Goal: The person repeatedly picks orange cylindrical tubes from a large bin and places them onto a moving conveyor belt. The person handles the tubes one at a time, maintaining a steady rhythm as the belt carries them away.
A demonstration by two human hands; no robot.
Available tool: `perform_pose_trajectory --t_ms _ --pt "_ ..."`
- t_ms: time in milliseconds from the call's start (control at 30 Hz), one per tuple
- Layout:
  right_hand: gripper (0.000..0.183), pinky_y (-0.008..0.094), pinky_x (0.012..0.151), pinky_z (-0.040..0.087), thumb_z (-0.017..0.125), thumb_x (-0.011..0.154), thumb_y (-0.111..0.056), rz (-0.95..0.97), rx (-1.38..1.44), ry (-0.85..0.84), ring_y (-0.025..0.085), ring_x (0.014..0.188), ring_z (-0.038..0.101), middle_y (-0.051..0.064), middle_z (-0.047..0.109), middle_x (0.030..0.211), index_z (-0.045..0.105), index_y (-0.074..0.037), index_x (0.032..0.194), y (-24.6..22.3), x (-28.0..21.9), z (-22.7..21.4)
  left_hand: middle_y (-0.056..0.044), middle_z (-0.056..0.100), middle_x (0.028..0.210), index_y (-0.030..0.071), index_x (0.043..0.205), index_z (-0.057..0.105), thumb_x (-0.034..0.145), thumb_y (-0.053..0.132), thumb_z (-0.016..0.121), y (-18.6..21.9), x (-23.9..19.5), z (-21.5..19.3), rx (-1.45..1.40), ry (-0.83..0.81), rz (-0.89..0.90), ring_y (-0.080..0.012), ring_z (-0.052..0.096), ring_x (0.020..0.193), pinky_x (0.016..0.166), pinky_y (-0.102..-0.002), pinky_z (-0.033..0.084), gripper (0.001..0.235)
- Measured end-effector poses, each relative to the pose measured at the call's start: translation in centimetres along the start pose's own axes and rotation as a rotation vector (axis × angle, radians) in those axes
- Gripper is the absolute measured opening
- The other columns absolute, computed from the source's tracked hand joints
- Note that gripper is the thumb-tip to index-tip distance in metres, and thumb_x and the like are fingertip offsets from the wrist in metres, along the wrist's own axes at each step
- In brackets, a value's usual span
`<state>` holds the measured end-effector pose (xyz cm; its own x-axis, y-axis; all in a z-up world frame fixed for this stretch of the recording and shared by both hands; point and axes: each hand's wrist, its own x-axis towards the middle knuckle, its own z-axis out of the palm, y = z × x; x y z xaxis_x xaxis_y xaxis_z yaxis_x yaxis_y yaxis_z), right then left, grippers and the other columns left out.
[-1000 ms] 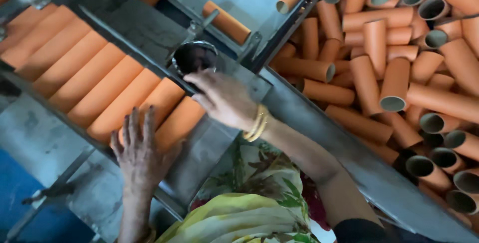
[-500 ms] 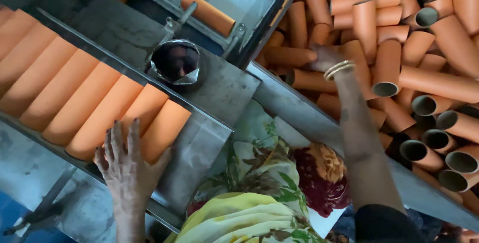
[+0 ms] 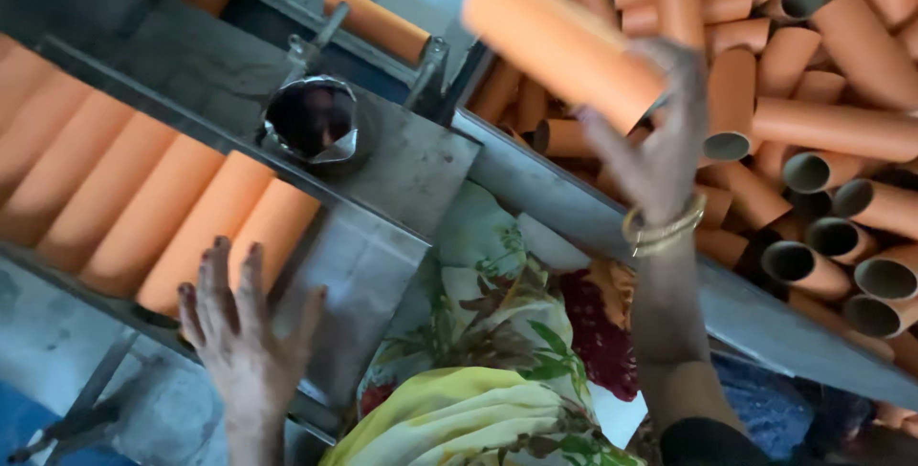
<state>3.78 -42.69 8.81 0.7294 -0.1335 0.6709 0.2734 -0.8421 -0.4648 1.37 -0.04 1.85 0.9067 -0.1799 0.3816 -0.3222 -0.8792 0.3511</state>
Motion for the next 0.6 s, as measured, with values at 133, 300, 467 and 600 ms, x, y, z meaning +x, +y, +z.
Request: perform_pose_trajectory --t_ms 133,300,467,600 --pt "0.057 0.043 0.106 0.052 0.081 0.086 -0.024 -0.133 0.425 -0.42 0.024 0.117 0.066 0.01 0.068 0.127 0.056 -0.006 0.135 -6.7 -1.5 0.8 -0.024 0.046 0.154 0.01 0.149 0.049 0.087 0.04 0.082 3.3 -0.2 -0.4 -0.053 0.056 0.207 -0.0421 0.043 0.146 0.123 -0.063 0.025 0.076" --pt "0.06 0.038 0.099 0.058 0.072 0.092 -0.044 -0.318 0.523 -0.722 0.027 0.12 0.065 0.018 0.061 0.137 0.056 -0.007 0.136 -9.7 -2.2 4.8 -0.01 0.064 0.134 0.013 0.142 0.054 0.075 0.031 0.083 4.7 0.7 -0.2 -0.06 -0.123 0.264 -0.0248 0.062 0.125 0.122 -0.062 0.029 0.076" --pt "0.037 0.039 0.06 0.054 0.065 0.103 -0.033 -0.016 -0.168 -0.637 0.023 0.078 0.064 0.008 0.066 0.124 0.059 -0.013 0.134 -0.1 0.9 6.5 -0.011 0.068 0.122 0.015 0.151 0.055 0.074 0.038 0.084 1.6 0.2 -0.1 0.131 -0.119 0.037 -0.0282 0.066 0.112 0.119 -0.053 0.04 0.085" --pt "0.03 0.048 0.073 0.056 0.069 0.091 -0.018 -0.149 -0.534 -0.685 0.034 0.094 0.068 0.014 0.062 0.116 0.066 -0.015 0.121 9.6 -0.5 7.5 -0.012 0.068 0.122 0.014 0.157 0.057 0.081 0.051 0.085 -1.5 -0.8 0.2 0.34 -0.138 -0.154 -0.0293 0.066 0.112 0.117 -0.05 0.045 0.089"
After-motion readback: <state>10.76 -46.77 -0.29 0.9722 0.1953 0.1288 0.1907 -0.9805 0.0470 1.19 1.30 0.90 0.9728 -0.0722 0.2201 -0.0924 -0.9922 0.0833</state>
